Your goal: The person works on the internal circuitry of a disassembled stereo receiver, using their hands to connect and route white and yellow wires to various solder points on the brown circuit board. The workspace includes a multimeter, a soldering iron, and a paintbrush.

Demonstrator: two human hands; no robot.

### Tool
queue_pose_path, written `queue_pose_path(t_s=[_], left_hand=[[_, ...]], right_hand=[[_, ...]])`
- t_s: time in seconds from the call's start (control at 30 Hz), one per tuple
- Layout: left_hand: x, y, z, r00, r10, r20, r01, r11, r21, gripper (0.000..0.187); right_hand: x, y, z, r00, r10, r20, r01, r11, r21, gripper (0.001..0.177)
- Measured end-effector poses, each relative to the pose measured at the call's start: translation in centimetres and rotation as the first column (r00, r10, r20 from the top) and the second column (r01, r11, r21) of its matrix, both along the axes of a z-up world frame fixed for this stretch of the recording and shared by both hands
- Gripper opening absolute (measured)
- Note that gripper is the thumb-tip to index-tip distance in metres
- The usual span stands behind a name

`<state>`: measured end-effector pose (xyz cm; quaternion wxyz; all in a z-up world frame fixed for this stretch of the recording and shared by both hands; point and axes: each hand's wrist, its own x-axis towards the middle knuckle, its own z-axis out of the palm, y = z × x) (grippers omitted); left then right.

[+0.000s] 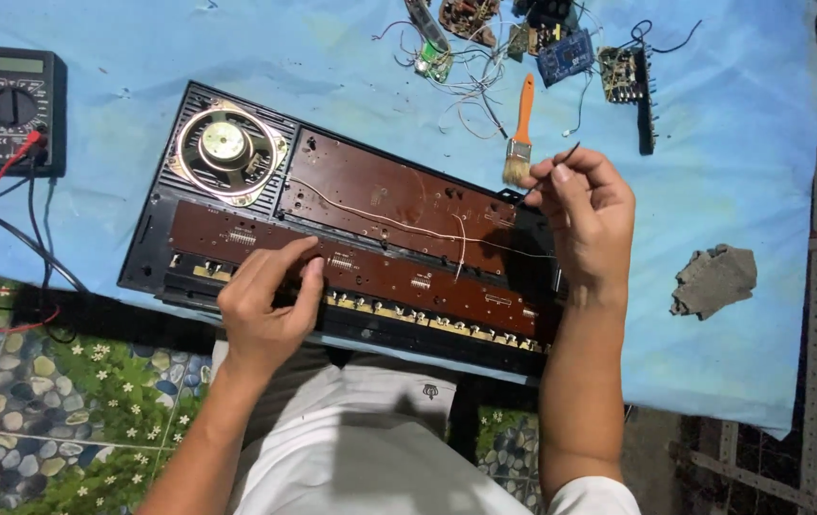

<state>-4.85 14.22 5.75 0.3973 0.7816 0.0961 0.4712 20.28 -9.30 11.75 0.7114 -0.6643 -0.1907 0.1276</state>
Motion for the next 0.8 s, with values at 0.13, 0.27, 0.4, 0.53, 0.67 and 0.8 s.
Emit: queue_pose_path(t_s=[0.13, 0.27, 0.4, 0.53, 0.67, 0.8], left_hand=[[1.0, -1.6, -0.3, 1.000, -0.005, -0.008, 0.005, 1.000, -0.002, 0.016], [2.8, -3.3, -0.3, 0.983, -0.183, -0.005, 0.183, 0.983, -0.035, 0.044], [4.4, -4.9, 0.2, 0.958, -0.280, -0.063, 0.280, 0.960, -0.002, 0.040], [4.4, -6.3, 2.2, 0.930, -0.356, -0.093, 0.354, 0.934, -0.044, 0.022], [4.3, -6.2, 1.7, 0.933, -0.337, -0.124, 0.339, 0.941, -0.011, 0.013], [3.7, -6.0, 1.1, 0.943, -0.293, -0.157, 0.295, 0.955, -0.012, 0.012]], right_hand=[[-2.6, -0.1, -0.2, 1.000, 0.010, -0.017, -0.009, 0.998, 0.058, 0.020], [-5.4, 0.6, -1.0, 0.996, 0.064, -0.056, -0.057, 0.992, 0.115, 0.019], [-7.7, 1.5, -2.2, 0.988, 0.116, -0.101, -0.103, 0.986, 0.129, 0.020], [-9.1, 2.3, -2.9, 0.986, 0.143, -0.089, -0.132, 0.984, 0.116, 0.021], [-9.6, 2.5, -2.8, 0.991, 0.116, -0.069, -0.109, 0.989, 0.095, 0.018], [-8.7, 1.8, -3.2, 0.998, 0.022, -0.063, -0.015, 0.994, 0.110, 0.021]])
